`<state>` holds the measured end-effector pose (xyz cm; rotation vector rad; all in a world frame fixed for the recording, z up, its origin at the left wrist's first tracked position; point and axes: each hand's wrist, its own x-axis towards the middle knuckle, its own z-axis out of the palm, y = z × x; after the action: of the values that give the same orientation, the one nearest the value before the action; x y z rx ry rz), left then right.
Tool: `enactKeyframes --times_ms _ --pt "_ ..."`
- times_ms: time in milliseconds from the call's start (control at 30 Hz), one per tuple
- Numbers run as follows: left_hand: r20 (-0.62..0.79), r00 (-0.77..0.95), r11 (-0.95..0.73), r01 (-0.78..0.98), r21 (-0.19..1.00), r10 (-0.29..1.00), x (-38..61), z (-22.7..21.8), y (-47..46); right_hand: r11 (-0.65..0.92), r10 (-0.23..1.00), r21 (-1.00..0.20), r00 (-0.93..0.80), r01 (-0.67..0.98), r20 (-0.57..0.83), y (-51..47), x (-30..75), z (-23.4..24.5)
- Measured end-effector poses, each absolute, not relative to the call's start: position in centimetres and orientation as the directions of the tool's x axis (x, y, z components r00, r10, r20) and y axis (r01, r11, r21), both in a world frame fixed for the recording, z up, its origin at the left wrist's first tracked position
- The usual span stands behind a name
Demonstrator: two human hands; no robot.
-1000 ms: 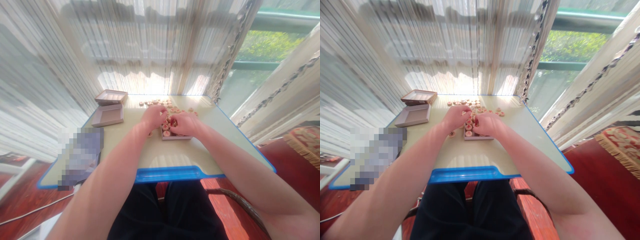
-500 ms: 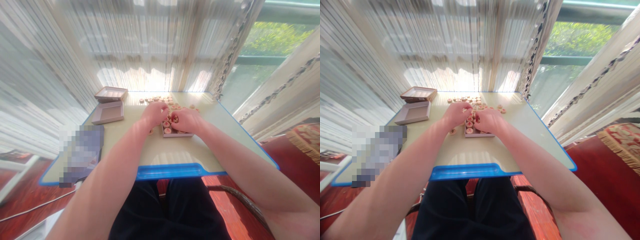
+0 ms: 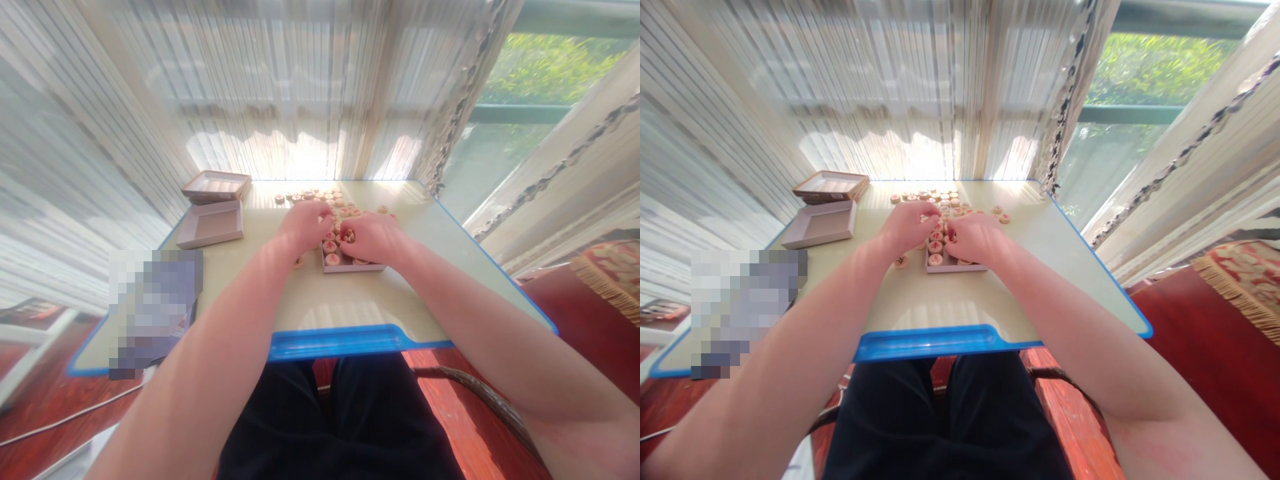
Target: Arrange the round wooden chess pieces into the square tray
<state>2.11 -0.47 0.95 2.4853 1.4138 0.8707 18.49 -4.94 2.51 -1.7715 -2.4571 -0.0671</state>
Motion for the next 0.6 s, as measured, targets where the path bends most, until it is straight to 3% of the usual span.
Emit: enactKeyframes --times_ms 600 --pt "0.396 0.396 -0.543 0.743 0.391 0.828 2.11 1.06 -0.51 0.335 0.921 -0.018 -0.323 0.942 0.217 -4.86 18.53 2.09"
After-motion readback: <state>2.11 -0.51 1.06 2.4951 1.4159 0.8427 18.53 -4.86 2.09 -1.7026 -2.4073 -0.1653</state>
